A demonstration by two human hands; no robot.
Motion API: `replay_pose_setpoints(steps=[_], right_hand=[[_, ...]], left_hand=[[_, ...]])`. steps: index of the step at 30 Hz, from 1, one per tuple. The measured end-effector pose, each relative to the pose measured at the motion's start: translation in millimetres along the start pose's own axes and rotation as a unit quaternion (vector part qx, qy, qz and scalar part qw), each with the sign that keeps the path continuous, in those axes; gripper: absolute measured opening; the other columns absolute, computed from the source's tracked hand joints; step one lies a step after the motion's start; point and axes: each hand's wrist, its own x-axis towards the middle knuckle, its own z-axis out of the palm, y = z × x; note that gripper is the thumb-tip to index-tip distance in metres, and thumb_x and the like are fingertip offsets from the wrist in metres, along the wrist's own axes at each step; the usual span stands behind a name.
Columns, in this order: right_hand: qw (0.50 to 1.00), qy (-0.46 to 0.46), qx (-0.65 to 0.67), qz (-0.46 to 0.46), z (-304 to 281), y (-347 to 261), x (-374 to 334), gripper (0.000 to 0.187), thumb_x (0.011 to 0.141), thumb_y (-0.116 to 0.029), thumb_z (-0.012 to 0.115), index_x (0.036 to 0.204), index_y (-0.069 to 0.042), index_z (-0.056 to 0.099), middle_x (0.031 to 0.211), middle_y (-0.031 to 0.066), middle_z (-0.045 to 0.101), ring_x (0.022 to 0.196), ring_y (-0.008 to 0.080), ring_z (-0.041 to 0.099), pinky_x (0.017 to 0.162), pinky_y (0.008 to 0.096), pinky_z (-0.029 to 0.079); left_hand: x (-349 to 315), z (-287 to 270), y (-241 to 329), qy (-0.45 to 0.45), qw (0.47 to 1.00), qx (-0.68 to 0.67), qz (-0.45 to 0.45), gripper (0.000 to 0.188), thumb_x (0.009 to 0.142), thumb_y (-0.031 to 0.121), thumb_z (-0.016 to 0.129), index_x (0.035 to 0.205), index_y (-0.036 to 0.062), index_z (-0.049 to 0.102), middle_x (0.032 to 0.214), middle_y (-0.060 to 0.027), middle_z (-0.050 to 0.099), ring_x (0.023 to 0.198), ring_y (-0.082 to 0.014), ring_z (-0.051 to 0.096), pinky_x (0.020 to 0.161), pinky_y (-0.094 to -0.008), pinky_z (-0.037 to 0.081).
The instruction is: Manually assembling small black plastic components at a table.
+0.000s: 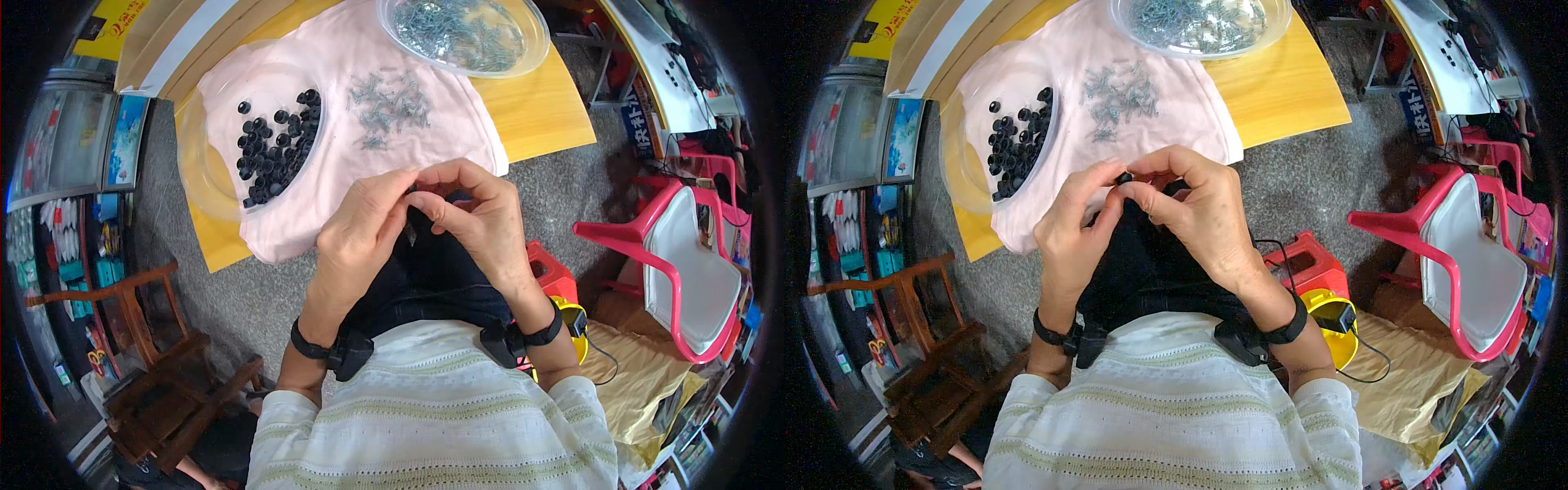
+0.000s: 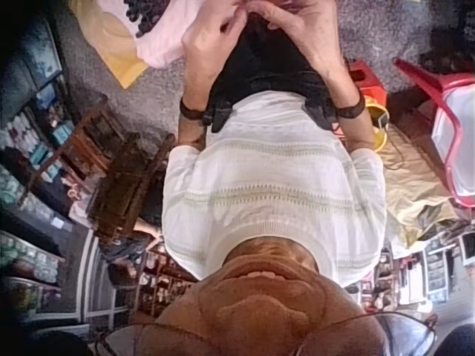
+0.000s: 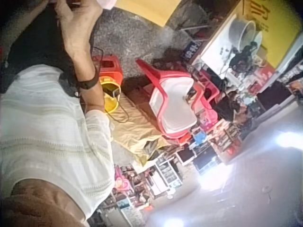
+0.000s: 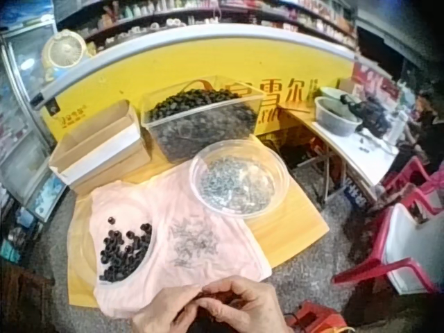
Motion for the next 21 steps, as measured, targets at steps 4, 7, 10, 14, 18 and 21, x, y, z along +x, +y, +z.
replay_pose_setpoints(steps=[4, 7, 10, 14, 18, 21], right_hand=[[1.000, -0.005, -0.008, -0.008, -2, 3, 2, 0.016, 0.081, -0.007, 0.069, 0.092, 0.002, 0.064, 0.073, 0.0045, 0.065, 0.061, 0.0054, 0.057, 0.053, 0.0203, 0.046], [1.000, -0.005, -0.025, -0.003, -3, 0, 5, 0.016, 0.080, -0.006, 0.069, 0.092, 0.002, 0.064, 0.074, 0.0053, 0.065, 0.063, 0.0066, 0.058, 0.054, 0.0216, 0.047], [0.995, 0.020, -0.093, -0.030, -6, 4, 11, 0.016, 0.078, -0.005, 0.069, 0.091, 0.001, 0.064, 0.077, 0.0074, 0.064, 0.065, 0.0111, 0.061, 0.056, 0.0245, 0.049], [0.965, 0.035, -0.223, -0.135, -13, 8, 22, 0.014, 0.076, -0.005, 0.067, 0.088, 0.000, 0.061, 0.077, 0.0124, 0.059, 0.067, 0.0246, 0.062, 0.059, 0.0322, 0.050], [0.945, 0.018, -0.296, -0.135, -12, 8, 26, 0.013, 0.076, -0.006, 0.064, 0.087, -0.002, 0.058, 0.078, 0.0136, 0.056, 0.072, 0.0309, 0.059, 0.063, 0.0379, 0.048], [0.930, 0.000, -0.331, -0.161, -13, 12, 28, 0.013, 0.076, -0.006, 0.062, 0.088, -0.003, 0.057, 0.080, 0.0133, 0.055, 0.076, 0.0327, 0.058, 0.066, 0.0407, 0.047]], left_hand=[[4, 3, 0, -0.010, 1.000, -0.002, 0.007, 0.040, 0.071, -0.013, 0.067, 0.107, 0.0024, 0.060, 0.096, -0.0120, 0.066, 0.087, -0.0223, 0.066, 0.073, -0.0296, 0.053], [4, 5, -4, -0.008, 1.000, -0.025, -0.007, 0.039, 0.070, -0.011, 0.068, 0.107, 0.0027, 0.062, 0.096, -0.0117, 0.066, 0.085, -0.0223, 0.066, 0.072, -0.0296, 0.053], [14, 2, -12, -0.024, 0.998, -0.009, -0.063, 0.037, 0.070, -0.009, 0.069, 0.105, 0.0029, 0.063, 0.093, -0.0111, 0.065, 0.080, -0.0216, 0.065, 0.069, -0.0292, 0.052], [24, -3, -35, -0.042, 0.993, 0.106, -0.029, 0.024, 0.072, -0.008, 0.066, 0.095, 0.0005, 0.065, 0.090, -0.0122, 0.062, 0.078, -0.0236, 0.063, 0.069, -0.0295, 0.050], [30, -1, -36, -0.052, 0.991, 0.119, -0.024, 0.019, 0.072, -0.007, 0.066, 0.089, -0.0010, 0.064, 0.088, -0.0122, 0.060, 0.080, -0.0261, 0.061, 0.068, -0.0324, 0.049], [35, -4, -34, -0.083, 0.989, 0.123, -0.022, 0.014, 0.072, -0.006, 0.065, 0.085, -0.0016, 0.061, 0.086, -0.0125, 0.058, 0.081, -0.0282, 0.060, 0.069, -0.0337, 0.048]])
